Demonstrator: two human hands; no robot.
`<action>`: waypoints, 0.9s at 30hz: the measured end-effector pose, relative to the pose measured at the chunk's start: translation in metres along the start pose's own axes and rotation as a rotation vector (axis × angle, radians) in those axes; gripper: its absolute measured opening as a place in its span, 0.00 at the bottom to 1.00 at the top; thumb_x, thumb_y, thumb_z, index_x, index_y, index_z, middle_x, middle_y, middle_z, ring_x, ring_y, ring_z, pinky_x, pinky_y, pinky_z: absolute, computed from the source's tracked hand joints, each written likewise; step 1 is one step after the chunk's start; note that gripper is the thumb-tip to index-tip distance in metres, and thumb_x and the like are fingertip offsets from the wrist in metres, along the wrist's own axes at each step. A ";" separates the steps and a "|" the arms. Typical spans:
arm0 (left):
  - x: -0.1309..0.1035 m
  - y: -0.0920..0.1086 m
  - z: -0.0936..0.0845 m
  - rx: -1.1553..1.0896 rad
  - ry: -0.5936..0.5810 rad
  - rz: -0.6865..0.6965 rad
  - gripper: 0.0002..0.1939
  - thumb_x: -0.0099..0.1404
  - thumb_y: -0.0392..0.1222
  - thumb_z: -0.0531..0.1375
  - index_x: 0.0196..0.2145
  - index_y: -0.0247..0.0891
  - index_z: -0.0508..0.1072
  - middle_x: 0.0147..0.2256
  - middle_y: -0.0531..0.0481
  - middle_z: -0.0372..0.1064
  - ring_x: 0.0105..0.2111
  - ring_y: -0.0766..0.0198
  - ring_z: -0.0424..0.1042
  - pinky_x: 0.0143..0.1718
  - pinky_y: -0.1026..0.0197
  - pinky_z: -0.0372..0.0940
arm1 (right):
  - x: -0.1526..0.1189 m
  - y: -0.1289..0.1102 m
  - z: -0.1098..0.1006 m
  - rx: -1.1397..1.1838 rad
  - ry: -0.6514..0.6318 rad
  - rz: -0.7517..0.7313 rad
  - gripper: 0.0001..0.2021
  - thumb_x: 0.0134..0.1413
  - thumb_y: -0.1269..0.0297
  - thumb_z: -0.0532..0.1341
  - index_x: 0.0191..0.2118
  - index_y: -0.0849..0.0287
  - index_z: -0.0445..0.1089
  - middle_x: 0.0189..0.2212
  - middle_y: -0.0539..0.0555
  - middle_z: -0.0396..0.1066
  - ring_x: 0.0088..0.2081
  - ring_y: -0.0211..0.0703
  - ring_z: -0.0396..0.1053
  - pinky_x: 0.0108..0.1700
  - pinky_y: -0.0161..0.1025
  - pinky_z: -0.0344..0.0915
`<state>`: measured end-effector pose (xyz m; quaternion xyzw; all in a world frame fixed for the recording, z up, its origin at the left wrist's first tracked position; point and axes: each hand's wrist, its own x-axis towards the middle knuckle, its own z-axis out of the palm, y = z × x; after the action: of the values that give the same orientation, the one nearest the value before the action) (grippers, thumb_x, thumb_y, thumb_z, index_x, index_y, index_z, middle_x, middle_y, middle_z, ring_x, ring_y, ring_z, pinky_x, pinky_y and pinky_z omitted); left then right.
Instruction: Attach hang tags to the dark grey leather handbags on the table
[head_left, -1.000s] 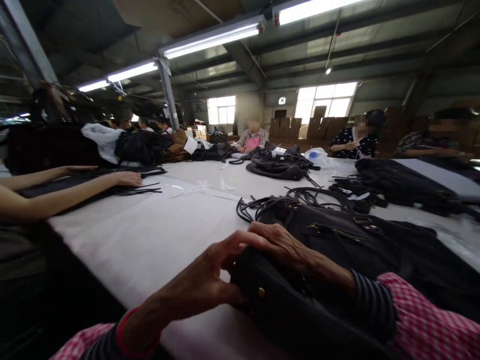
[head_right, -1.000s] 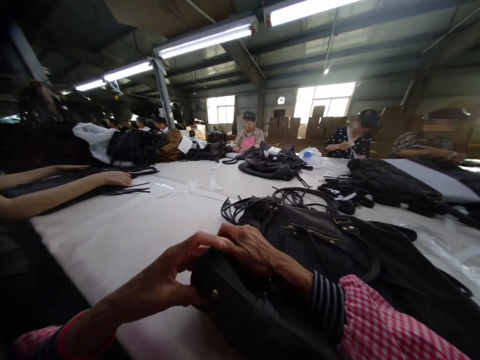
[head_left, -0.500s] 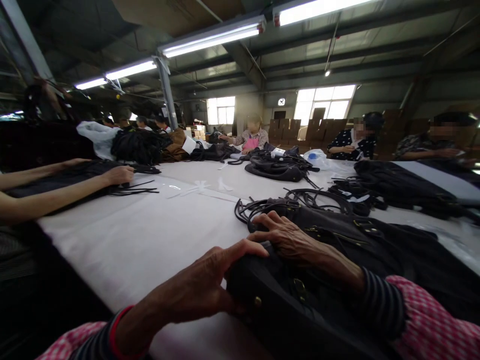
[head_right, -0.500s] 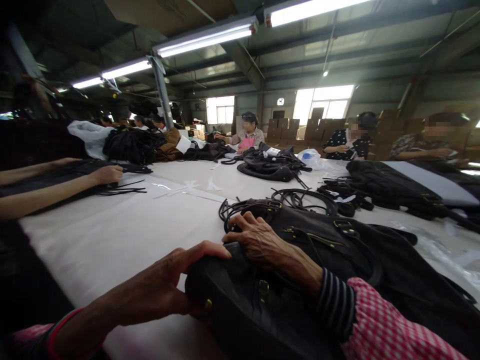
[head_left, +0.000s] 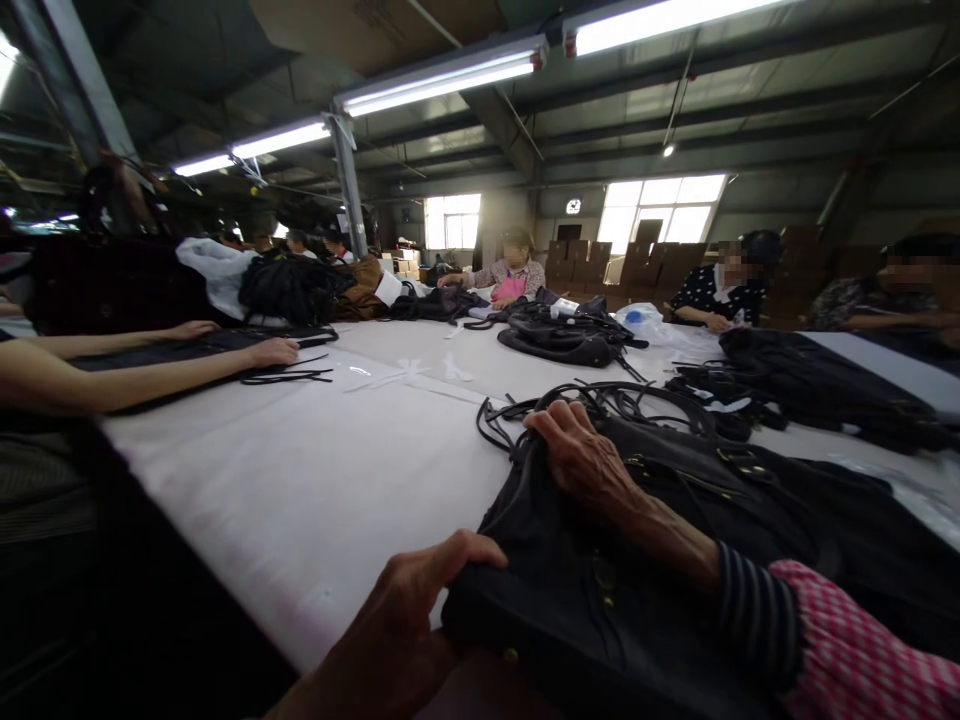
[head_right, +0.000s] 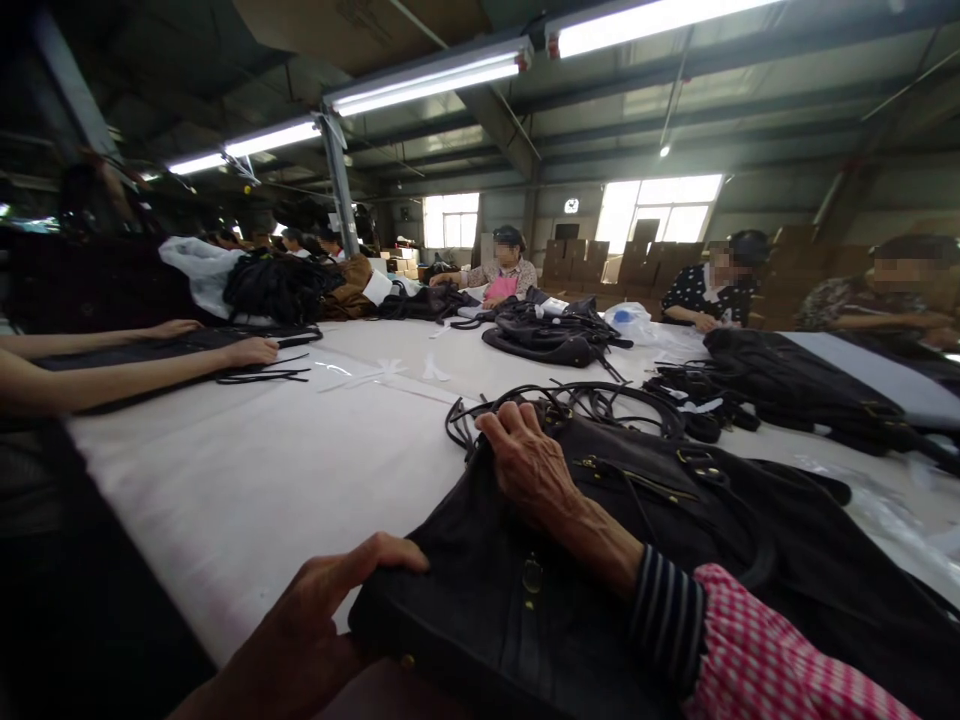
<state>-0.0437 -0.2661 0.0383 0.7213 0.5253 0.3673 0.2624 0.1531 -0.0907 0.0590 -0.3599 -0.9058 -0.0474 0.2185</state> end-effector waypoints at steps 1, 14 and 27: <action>0.000 0.000 0.002 -0.014 0.012 0.002 0.18 0.60 0.29 0.63 0.46 0.45 0.72 0.37 0.59 0.74 0.31 0.70 0.69 0.34 0.70 0.60 | 0.000 0.000 0.004 0.036 -0.022 -0.015 0.22 0.61 0.80 0.51 0.56 0.57 0.66 0.49 0.59 0.65 0.51 0.51 0.59 0.42 0.40 0.65; 0.005 0.013 0.001 -0.163 0.025 -0.076 0.18 0.58 0.29 0.68 0.43 0.46 0.74 0.35 0.60 0.71 0.35 0.69 0.69 0.38 0.70 0.61 | -0.005 0.004 0.020 0.244 -0.035 -0.043 0.17 0.68 0.72 0.52 0.57 0.55 0.68 0.46 0.56 0.68 0.48 0.50 0.60 0.52 0.45 0.64; 0.003 -0.003 0.019 -0.134 0.205 0.114 0.22 0.54 0.26 0.70 0.43 0.44 0.75 0.51 0.51 0.72 0.53 0.62 0.71 0.54 0.65 0.63 | -0.009 -0.010 -0.007 0.346 0.160 -0.164 0.16 0.61 0.75 0.57 0.50 0.57 0.74 0.48 0.60 0.68 0.49 0.53 0.64 0.50 0.49 0.66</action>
<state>-0.0290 -0.2624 0.0256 0.6896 0.4819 0.4876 0.2335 0.1545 -0.1058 0.0618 -0.2372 -0.9064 0.0629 0.3438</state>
